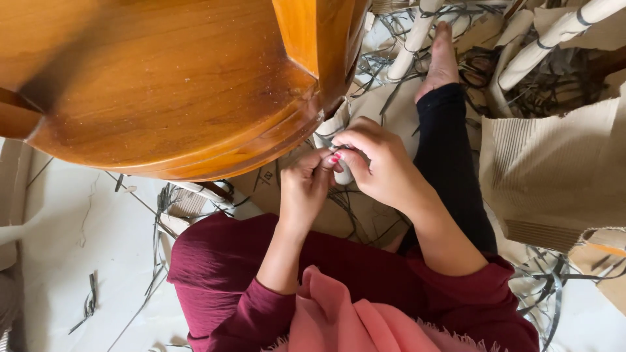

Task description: Wrapping the legs of a wooden chair with protective paper and securing it with tape

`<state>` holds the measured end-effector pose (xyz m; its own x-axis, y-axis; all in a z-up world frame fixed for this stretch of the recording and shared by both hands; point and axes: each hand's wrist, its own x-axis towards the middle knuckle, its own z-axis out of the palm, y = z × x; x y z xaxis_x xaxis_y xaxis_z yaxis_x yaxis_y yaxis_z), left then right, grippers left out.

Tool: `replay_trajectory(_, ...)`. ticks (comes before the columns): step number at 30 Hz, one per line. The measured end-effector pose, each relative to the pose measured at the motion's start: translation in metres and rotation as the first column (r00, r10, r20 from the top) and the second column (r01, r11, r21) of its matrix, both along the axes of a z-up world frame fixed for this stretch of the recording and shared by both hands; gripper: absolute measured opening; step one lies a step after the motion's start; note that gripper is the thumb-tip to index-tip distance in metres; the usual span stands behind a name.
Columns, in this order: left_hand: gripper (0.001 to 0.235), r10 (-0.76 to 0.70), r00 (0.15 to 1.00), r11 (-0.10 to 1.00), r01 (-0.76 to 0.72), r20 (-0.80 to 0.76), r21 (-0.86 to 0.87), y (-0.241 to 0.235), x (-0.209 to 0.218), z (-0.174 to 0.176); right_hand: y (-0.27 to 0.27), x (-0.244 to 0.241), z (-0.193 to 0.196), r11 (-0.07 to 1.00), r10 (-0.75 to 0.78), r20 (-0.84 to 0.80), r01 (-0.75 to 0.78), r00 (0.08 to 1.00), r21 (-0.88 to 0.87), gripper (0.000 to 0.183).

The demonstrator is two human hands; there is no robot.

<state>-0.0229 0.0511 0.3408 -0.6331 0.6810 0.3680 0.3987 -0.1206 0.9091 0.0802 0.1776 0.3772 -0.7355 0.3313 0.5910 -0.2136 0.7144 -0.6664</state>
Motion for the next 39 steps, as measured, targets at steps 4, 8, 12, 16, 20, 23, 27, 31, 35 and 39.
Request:
replay_trajectory(4,0.024,0.041,0.999,0.998,-0.040,-0.016,0.048,-0.002,-0.006,0.004,-0.007,0.006,0.017,0.971,-0.167,-0.058,0.174,0.984,0.164,0.011)
replay_trajectory(8,0.028,0.039,0.993,0.986,-0.057,0.113,0.157,0.005,-0.010,-0.035,0.002,-0.003,-0.005,0.955,-0.220,-0.133,0.241,0.966,0.173,0.012)
replay_trajectory(12,0.043,0.055,0.939,0.965,-0.138,0.341,0.224,0.008,-0.017,-0.057,0.023,-0.018,-0.022,0.951,-0.254,-0.283,0.292,0.925,0.100,0.015)
replay_trajectory(16,0.044,0.022,0.915,0.928,-0.169,0.402,0.333,0.015,-0.014,-0.076,0.026,-0.023,-0.023,0.961,-0.263,-0.311,0.276,0.914,-0.001,0.014)
replay_trajectory(20,0.032,0.112,0.969,0.929,-0.181,0.221,0.322,0.017,-0.012,-0.084,0.025,-0.022,-0.023,0.959,-0.275,-0.307,0.282,0.911,-0.022,0.013)
replay_trajectory(23,0.037,0.087,0.982,0.889,-0.152,0.167,0.433,0.028,-0.010,-0.082,0.023,-0.021,-0.021,0.958,-0.276,-0.294,0.285,0.915,-0.015,0.013)
replay_trajectory(27,0.035,-0.146,0.936,0.735,-0.113,0.319,0.669,0.049,-0.009,-0.095,0.022,-0.014,-0.016,0.957,-0.277,-0.227,0.289,0.934,0.021,0.013)
replay_trajectory(31,0.024,-0.081,0.979,0.870,-0.024,0.190,0.493,0.032,-0.020,-0.062,0.018,-0.002,-0.002,0.970,-0.240,-0.099,0.243,0.966,0.015,0.013)
replay_trajectory(35,0.038,-0.200,0.978,0.848,0.147,0.051,0.509,0.020,-0.032,-0.040,0.000,0.006,0.023,0.979,-0.199,0.028,0.200,0.980,-0.032,0.012)
replay_trajectory(39,0.012,-0.031,0.986,0.914,0.094,-0.163,0.395,0.016,-0.032,-0.011,-0.019,0.003,0.031,0.989,-0.142,0.064,0.145,0.988,-0.042,0.008)
